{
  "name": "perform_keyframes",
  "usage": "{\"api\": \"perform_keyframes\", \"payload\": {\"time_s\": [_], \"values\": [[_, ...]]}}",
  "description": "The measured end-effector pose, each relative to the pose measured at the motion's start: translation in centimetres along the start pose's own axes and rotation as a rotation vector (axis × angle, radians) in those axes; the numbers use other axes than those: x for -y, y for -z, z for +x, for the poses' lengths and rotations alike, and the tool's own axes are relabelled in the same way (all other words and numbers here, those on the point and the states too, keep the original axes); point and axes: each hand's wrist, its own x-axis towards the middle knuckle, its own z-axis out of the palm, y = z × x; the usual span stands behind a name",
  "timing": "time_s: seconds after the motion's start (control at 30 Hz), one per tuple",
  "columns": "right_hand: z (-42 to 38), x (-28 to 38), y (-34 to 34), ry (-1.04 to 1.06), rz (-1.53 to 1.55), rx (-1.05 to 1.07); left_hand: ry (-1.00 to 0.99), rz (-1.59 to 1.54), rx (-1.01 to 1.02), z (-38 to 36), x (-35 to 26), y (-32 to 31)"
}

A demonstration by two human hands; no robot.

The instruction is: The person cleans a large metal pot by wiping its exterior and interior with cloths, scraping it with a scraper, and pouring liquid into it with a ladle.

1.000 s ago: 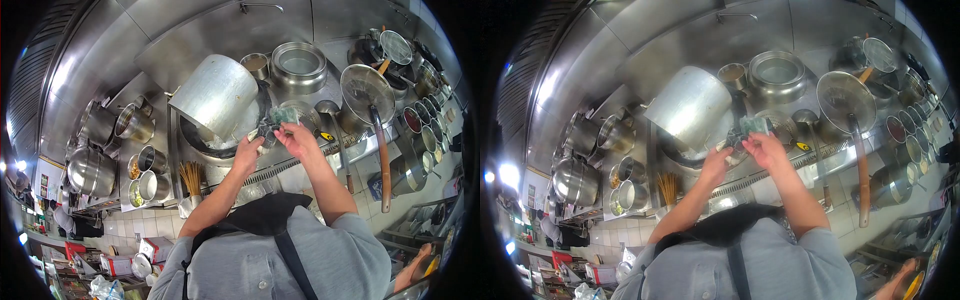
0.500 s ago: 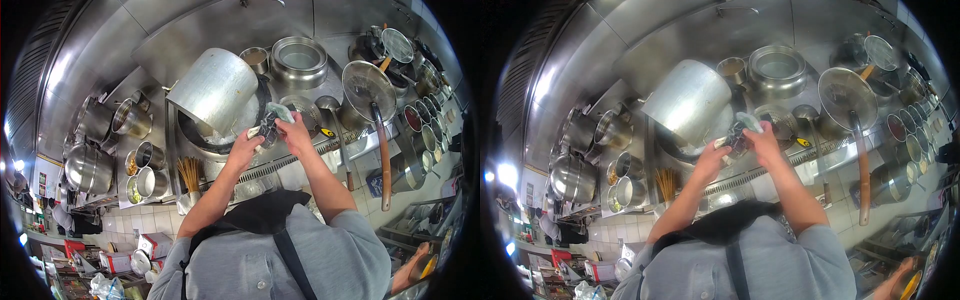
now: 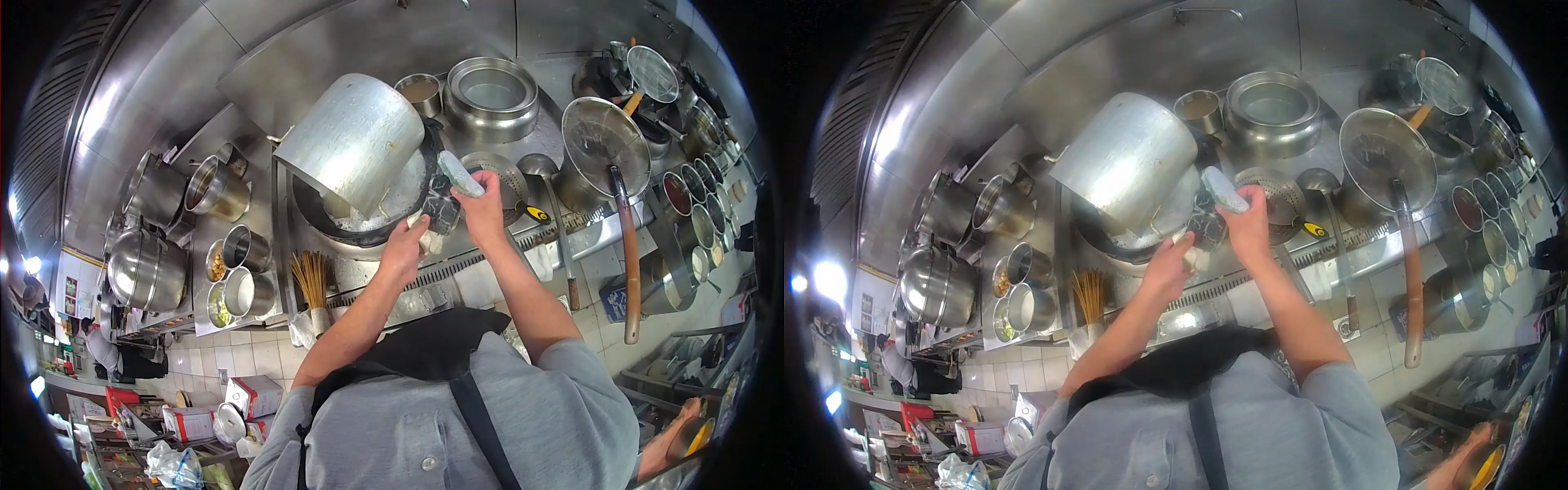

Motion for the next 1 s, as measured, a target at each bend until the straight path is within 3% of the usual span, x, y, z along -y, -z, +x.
{"api": "perform_keyframes", "payload": {"time_s": [0.2,0.3,0.4,0.5,0.67,0.77,0.87,0.97,1.0], "values": [[1.5,-0.1,1.0,-0.024,-0.113,-0.069,0.061,-0.237,-0.095,1.1,2.4,1.6],[1.7,0.3,1.9,0.39,-0.368,-0.126,0.166,-0.37,-0.011,2.2,3.6,2.7],[0.3,1.1,1.8,0.553,-0.319,0.043,0.256,-0.374,0.139,2.1,3.9,2.0],[-2.5,1.2,0.6,0.542,-0.21,0.175,0.255,-0.455,0.233,1.7,3.1,1.5],[-5.1,-0.6,0.3,0.17,-0.161,0.252,0.272,-0.586,0.19,1.6,1.5,1.5],[-4.9,1.6,1.5,-0.061,-0.09,0.343,0.238,-0.584,0.138,0.6,0.6,0.6],[-4.2,0.5,2.1,-0.099,-0.102,0.403,0.229,-0.551,0.367,2.3,1.7,2.3],[-4.0,-1.1,2.0,-0.192,0.104,0.374,0.184,-0.385,0.176,2.2,2.3,2.0],[-3.7,-1.5,2.1,-0.195,0.139,0.326,0.147,-0.373,0.199,2.4,2.6,2.2]]}}
